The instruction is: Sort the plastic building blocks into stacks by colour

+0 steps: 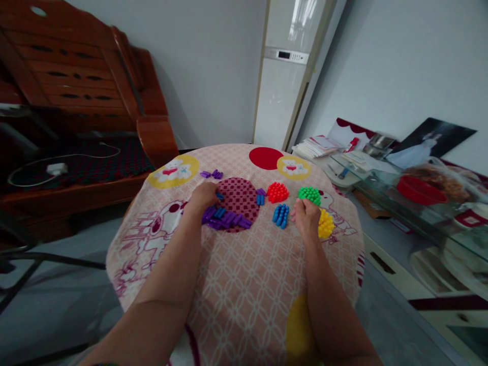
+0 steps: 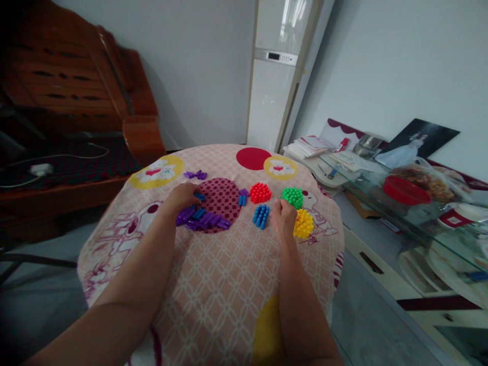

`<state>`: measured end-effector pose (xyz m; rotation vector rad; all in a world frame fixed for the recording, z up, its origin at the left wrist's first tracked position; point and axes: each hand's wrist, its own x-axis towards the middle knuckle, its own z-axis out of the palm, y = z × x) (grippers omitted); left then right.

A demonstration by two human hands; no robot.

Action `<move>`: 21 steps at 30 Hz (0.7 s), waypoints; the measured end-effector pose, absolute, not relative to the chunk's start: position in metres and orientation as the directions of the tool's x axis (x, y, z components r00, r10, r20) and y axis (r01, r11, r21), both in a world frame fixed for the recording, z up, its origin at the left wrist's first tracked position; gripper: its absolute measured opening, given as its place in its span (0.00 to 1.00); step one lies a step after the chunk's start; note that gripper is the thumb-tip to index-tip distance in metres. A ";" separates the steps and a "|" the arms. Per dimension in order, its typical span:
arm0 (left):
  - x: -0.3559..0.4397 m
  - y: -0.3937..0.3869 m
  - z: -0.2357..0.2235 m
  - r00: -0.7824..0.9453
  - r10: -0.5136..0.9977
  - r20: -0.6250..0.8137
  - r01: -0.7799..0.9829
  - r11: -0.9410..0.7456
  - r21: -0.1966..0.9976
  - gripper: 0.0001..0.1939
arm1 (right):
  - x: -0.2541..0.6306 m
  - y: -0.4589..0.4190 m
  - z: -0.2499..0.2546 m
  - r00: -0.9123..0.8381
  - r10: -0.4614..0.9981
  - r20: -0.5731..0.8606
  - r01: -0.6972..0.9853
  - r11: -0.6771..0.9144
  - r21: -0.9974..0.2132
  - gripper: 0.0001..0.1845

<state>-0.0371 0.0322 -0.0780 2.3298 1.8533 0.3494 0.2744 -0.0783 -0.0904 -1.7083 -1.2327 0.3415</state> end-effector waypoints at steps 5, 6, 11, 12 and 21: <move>-0.022 0.033 -0.077 0.212 0.952 0.220 0.861 -0.288 0.419 0.02 | 0.273 -0.079 -0.090 0.430 0.834 0.347 0.588 0.034 -0.808 0.19; -0.013 0.031 -0.075 0.245 0.938 0.244 0.828 -0.333 0.451 0.02 | 0.273 -0.080 -0.089 0.421 0.828 0.370 0.594 0.057 -0.803 0.19; 0.049 0.006 -0.066 0.468 0.822 0.325 0.551 -0.559 0.620 0.09 | 0.270 -0.082 -0.087 0.331 0.826 0.456 0.592 0.194 -0.782 0.19; 0.061 -0.001 -0.066 0.509 0.789 0.345 0.470 -0.590 0.656 0.09 | 0.269 -0.083 -0.087 0.304 0.834 0.461 0.581 0.221 -0.783 0.19; 0.101 -0.033 -0.073 0.607 0.664 0.436 0.295 -0.698 0.652 0.12 | 0.259 -0.085 -0.083 0.192 0.866 0.461 0.600 0.269 -0.754 0.16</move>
